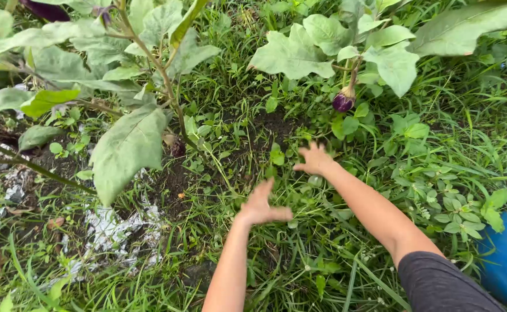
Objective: Weeding around eggplant plants in a garden and placing the weeds into a blue bucket.
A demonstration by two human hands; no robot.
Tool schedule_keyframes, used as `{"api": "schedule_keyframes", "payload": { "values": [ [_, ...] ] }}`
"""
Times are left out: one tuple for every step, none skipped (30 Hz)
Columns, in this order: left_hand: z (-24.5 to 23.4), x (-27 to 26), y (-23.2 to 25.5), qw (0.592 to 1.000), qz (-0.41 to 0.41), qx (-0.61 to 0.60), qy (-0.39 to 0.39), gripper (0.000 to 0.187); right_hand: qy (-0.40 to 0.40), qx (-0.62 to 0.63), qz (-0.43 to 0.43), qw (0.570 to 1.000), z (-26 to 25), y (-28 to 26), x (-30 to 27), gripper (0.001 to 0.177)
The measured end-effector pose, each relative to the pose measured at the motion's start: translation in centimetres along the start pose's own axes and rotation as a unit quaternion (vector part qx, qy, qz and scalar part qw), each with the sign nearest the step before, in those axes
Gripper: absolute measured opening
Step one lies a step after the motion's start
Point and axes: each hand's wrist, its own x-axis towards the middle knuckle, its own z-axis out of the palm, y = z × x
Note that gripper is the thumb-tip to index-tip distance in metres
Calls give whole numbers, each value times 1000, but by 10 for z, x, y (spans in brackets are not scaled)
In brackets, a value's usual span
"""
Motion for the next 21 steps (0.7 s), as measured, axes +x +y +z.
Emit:
{"api": "schedule_keyframes", "payload": {
  "values": [
    [6, -6, 1, 992, -52, 96, -64, 135, -138, 9, 20, 990, 8, -2, 0, 91],
    [13, -12, 1, 968, -103, 190, -126, 145, -273, 19, 36, 961, 15, -4, -1, 108],
    [21, -12, -13, 968, -104, 189, -126, 145, -274, 17, 36, 961, 24, -4, -9, 108],
    [29, -13, -28, 956, -130, 224, -140, 146, -333, 17, 0, 943, 33, -5, -18, 111],
    [37, -14, -41, 941, -154, 259, -154, 147, -390, 17, -34, 920, 41, -5, -28, 114],
    [43, -14, -52, 941, -155, 258, -155, 147, -391, 17, -34, 920, 33, -10, -39, 114],
    [49, -13, -63, 953, -136, 243, -118, 137, -452, 60, -2, 890, 25, -14, -51, 123],
    [55, -13, -74, 963, -118, 228, -79, 128, -510, 104, 27, 853, 17, -19, -63, 132],
    [57, -15, -75, 963, -117, 227, -82, 128, -512, 104, 28, 852, 44, -7, -63, 132],
    [59, -17, -75, 976, -99, 193, -29, 106, -481, 41, -45, 875, 71, 6, -63, 132],
    [61, -16, -74, 984, -80, 156, 27, 85, -443, -24, -120, 888, 96, 19, -61, 133],
    [52, -18, -59, 984, -78, 155, 27, 85, -443, -25, -119, 888, 94, 22, -60, 133],
    [42, -21, -44, 991, -88, 71, 70, 68, -447, 45, -129, 884, 93, 23, -60, 133],
    [32, -24, -30, 989, -96, -13, 112, 53, -448, 115, -140, 875, 92, 24, -61, 134],
    [30, -20, -26, 989, -96, -14, 113, 53, -448, 114, -140, 876, 74, 18, -61, 134],
    [29, -15, -22, 982, -84, -79, 150, 46, -377, 242, -164, 879, 56, 12, -62, 131],
    [26, -10, -17, 969, -71, -143, 187, 41, -297, 365, -186, 862, 38, 6, -62, 128],
    [27, -1, -12, 969, -70, -143, 188, 41, -296, 364, -187, 863, 30, 3, -65, 128],
    [30, 7, -7, 960, -17, -161, 227, 42, -276, 453, -195, 825, 24, 0, -71, 127],
    [33, 14, -2, 947, 36, -178, 264, 44, -254, 536, -200, 780, 17, -4, -77, 126],
    [38, 20, 12, 947, 36, -178, 266, 44, -254, 535, -201, 780, 15, -4, -82, 126]
  ]
}}
